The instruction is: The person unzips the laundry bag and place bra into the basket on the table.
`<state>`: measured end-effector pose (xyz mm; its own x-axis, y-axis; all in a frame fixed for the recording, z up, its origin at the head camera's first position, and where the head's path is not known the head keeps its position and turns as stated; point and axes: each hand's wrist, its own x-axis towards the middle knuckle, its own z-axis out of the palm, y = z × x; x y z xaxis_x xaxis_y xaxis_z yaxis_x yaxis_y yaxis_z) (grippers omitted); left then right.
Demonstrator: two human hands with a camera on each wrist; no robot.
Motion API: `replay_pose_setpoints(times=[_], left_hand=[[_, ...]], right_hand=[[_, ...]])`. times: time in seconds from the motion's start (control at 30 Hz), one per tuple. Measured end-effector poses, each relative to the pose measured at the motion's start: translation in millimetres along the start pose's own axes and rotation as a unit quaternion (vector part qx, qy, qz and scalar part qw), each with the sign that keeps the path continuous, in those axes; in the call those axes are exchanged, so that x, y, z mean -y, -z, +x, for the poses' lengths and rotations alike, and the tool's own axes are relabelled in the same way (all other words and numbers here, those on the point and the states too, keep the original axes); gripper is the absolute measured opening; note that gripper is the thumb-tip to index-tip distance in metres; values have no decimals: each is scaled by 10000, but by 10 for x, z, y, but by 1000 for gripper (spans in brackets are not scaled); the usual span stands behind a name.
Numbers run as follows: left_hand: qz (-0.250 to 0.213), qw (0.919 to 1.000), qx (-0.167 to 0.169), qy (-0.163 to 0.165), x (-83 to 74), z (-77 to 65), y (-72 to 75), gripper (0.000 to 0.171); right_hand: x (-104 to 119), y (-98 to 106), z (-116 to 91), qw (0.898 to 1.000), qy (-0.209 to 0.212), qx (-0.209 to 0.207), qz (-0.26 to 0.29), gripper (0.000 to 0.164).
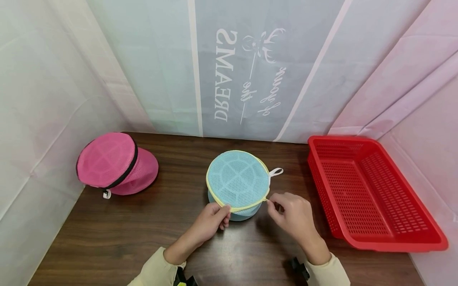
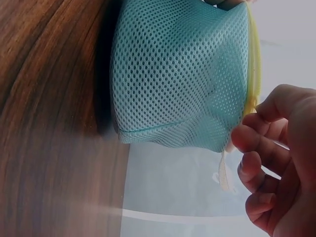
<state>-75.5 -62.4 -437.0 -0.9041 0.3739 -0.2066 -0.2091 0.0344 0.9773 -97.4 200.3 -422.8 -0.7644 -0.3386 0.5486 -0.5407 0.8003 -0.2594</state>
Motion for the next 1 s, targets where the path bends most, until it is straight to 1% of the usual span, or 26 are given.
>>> replay_pose_setpoints(times=[0.43, 0.67, 0.83, 1.0], left_hand=[[21, 10000, 30, -21, -21, -22, 9, 36], [33, 10000, 57, -15, -43, -28, 4, 37], [143, 9997, 145, -114, -41, -33, 21, 40], [118, 9997, 232, -48, -28, -26, 29, 41]], right_hand=[[-50, 6, 28, 9990, -308, -199, -269, 18], [-76, -15, 28, 9976, -564, -185, -355, 15], [-88, -40, 28, 9966, -681, -224, -402, 16], [-83, -64, 36, 9953, -814, -303, -436, 16]])
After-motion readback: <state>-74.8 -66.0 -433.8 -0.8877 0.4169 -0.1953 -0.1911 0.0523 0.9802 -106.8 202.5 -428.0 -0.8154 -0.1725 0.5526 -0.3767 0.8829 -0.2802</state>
